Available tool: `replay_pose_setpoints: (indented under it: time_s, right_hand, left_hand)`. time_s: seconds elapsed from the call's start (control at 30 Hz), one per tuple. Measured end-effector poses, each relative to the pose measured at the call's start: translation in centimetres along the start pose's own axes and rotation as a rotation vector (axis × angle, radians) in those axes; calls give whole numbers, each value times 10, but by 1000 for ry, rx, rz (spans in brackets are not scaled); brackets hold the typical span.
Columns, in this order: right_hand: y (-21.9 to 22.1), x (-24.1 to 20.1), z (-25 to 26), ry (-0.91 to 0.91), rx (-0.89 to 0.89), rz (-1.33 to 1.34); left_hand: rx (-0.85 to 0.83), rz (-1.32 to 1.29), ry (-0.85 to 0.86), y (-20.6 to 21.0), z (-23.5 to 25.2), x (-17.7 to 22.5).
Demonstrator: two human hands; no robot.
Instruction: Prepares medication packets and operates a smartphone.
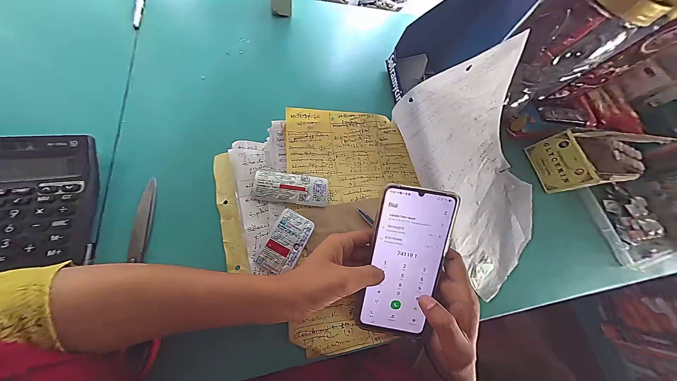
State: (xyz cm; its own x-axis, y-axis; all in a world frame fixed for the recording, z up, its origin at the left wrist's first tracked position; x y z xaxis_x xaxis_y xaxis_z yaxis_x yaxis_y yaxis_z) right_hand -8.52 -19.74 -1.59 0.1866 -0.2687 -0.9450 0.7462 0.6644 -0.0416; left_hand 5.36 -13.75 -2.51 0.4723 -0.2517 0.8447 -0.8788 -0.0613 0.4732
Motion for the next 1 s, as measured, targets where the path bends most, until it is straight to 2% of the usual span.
replay_pose_setpoints:
  time_s: [0.53, 0.73, 1.0]
  right_hand:
    - [1, -2, 6, 134, 218, -117]
    - [0, -2, 6, 145, 232, -172]
    - [0, -3, 6, 68, 131, -70]
  left_hand:
    - [-51, 34, 28, 3, 1, -2]
    - [-72, 20, 35, 4, 1, 0]
    - [-73, 10, 18, 3, 1, -1]
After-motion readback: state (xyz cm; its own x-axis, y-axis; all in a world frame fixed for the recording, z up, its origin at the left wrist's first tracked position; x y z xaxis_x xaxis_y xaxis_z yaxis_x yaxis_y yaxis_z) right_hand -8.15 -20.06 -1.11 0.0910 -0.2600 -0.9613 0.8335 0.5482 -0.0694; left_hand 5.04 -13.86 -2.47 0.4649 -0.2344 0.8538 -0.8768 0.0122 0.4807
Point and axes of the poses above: each hand's wrist, its own z-axis towards the middle knuckle, its own y-axis out of the palm, x = y × z, the point moved 8 cm from there along z, towards the middle knuckle, and after that the axes turned 6 degrees about z, right-handed, at the moved point
